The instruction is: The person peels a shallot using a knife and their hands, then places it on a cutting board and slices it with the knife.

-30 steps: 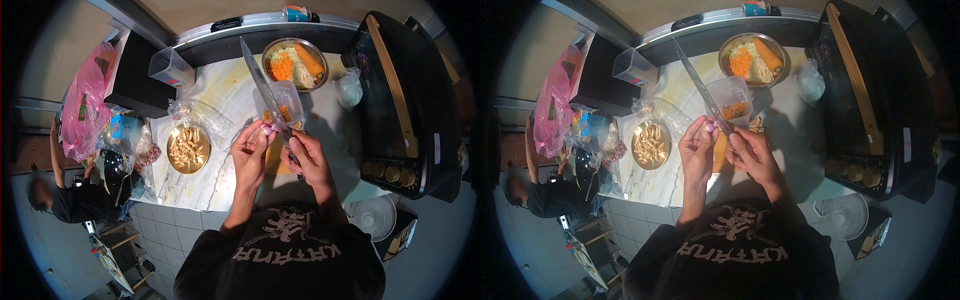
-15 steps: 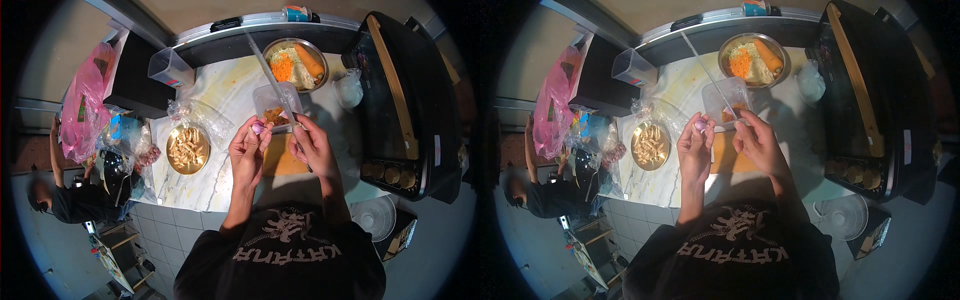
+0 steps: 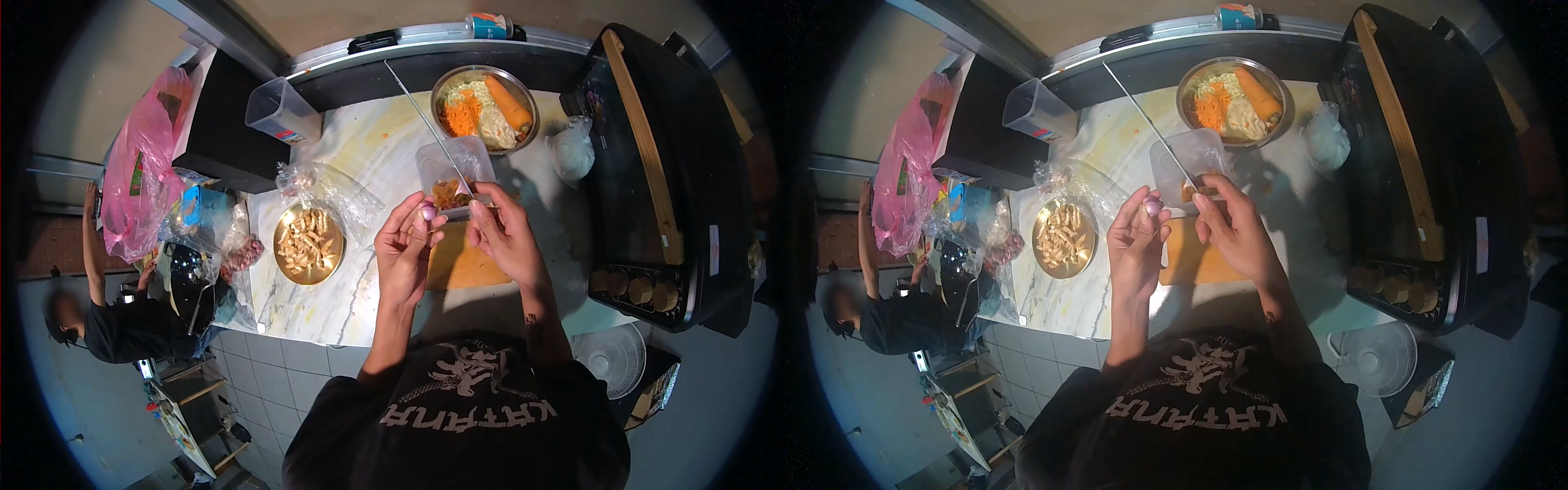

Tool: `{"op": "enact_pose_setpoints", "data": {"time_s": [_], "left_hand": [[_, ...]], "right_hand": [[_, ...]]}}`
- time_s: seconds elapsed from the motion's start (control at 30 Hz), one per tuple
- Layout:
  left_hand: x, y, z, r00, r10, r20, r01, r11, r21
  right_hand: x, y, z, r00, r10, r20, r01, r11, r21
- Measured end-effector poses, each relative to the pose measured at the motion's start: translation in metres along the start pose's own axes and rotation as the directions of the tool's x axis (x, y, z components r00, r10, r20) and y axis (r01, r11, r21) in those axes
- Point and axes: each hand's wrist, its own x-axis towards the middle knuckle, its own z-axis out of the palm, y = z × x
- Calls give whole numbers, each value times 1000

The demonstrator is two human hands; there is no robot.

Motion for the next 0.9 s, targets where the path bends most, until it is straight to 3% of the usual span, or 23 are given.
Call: {"op": "enact_pose_setpoints", "data": {"time_s": [0.57, 0.9], "left_hand": [[4, 1, 3, 999, 32, 7, -32, 999, -8], [7, 1, 1, 999, 45, -6, -45, 999, -1]], "right_hand": [[0, -2, 1, 997, -76, -25, 74, 995, -69], [5, 14, -4, 991, -128, -31, 117, 964, -240]]}}
